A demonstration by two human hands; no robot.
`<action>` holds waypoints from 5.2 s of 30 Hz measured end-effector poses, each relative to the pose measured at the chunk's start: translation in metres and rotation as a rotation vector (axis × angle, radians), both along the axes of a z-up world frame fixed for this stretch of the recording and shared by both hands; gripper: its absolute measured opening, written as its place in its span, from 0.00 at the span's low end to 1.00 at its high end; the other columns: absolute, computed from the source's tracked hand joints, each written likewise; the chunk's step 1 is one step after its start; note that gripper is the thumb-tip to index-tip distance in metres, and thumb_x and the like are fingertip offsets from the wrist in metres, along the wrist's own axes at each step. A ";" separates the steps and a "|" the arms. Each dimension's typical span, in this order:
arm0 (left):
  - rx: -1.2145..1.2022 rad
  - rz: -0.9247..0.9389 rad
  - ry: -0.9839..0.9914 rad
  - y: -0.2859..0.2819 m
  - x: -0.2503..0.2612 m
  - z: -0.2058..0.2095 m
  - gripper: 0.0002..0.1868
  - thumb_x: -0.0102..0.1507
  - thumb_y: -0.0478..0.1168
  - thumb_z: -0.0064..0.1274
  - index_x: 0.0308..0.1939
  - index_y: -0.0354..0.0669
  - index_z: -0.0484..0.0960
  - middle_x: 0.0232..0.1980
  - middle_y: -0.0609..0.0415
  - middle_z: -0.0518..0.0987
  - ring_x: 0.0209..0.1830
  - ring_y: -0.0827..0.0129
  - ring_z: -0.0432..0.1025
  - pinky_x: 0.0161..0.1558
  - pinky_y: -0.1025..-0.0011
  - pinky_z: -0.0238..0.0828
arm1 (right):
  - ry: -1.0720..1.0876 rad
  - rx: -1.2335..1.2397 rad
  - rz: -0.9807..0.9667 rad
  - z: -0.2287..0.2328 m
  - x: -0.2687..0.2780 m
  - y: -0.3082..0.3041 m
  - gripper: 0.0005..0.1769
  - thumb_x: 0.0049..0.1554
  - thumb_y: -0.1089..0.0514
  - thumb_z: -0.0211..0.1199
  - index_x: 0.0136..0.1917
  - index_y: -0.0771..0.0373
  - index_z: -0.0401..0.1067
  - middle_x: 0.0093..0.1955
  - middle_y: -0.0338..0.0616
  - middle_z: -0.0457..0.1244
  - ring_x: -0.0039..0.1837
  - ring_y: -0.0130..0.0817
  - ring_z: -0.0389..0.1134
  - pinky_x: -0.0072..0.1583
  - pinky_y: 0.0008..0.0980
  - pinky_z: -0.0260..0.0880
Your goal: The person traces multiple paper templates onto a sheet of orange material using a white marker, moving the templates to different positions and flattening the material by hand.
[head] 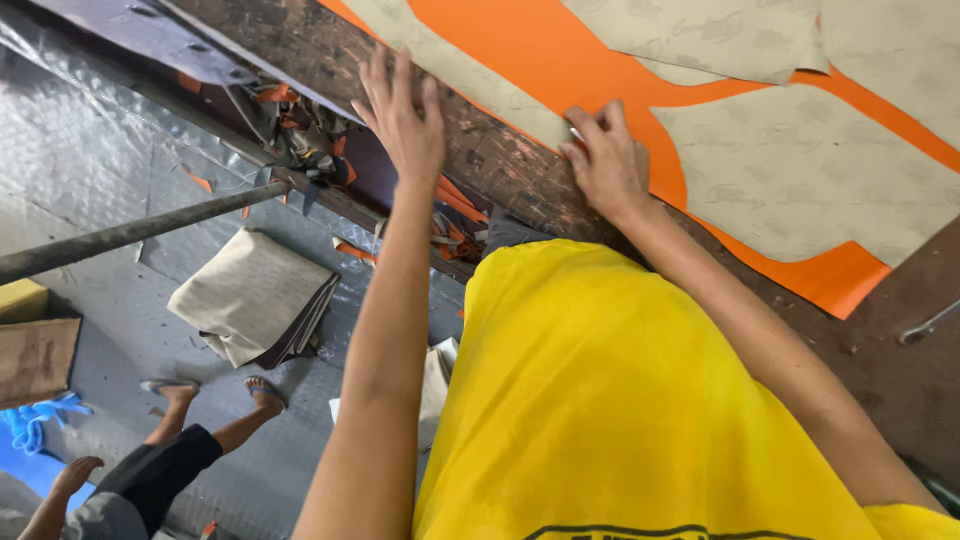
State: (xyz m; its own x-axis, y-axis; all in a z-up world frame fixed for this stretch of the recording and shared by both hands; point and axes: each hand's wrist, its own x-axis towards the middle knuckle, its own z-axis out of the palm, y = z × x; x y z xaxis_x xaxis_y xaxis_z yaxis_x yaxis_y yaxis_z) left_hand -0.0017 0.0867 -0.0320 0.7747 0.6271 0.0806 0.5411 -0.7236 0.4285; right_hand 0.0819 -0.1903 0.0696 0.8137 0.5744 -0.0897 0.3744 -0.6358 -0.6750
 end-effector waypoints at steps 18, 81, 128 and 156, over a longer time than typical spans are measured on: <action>0.057 -0.169 0.127 0.138 0.064 0.011 0.32 0.73 0.60 0.54 0.79 0.64 0.67 0.85 0.54 0.49 0.86 0.50 0.37 0.77 0.28 0.22 | 0.118 -0.021 -0.209 -0.013 -0.014 0.026 0.18 0.58 0.62 0.72 0.59 0.63 0.72 0.56 0.50 0.61 0.57 0.53 0.68 0.56 0.46 0.68; 0.096 -0.042 0.134 0.235 0.096 0.021 0.29 0.70 0.60 0.48 0.74 0.63 0.71 0.82 0.52 0.55 0.84 0.52 0.42 0.76 0.31 0.24 | 0.052 -0.113 -0.360 -0.008 -0.033 0.033 0.18 0.59 0.58 0.71 0.63 0.58 0.77 0.50 0.45 0.62 0.49 0.39 0.67 0.51 0.37 0.70; -0.176 -0.716 0.277 0.068 0.183 0.102 0.12 0.60 0.44 0.62 0.46 0.48 0.82 0.42 0.51 0.81 0.49 0.54 0.71 0.50 0.48 0.60 | 0.239 0.044 -0.909 -0.013 0.032 -0.049 0.15 0.60 0.59 0.73 0.47 0.67 0.67 0.41 0.43 0.59 0.42 0.30 0.58 0.44 0.34 0.61; -0.022 -0.455 0.260 0.161 0.260 0.042 0.42 0.66 0.65 0.60 0.79 0.64 0.61 0.83 0.43 0.45 0.84 0.41 0.36 0.76 0.30 0.30 | -0.070 -0.151 -0.899 -0.017 0.058 -0.072 0.21 0.63 0.64 0.69 0.68 0.66 0.71 0.58 0.58 0.63 0.58 0.52 0.67 0.60 0.47 0.67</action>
State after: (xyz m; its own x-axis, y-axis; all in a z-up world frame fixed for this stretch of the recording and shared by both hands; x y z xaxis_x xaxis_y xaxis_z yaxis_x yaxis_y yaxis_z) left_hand 0.2580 0.2477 0.0097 0.9619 0.2214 -0.1602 0.2643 -0.9027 0.3396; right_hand 0.1399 -0.2625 0.0531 0.9554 -0.2919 -0.0457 -0.2672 -0.7874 -0.5555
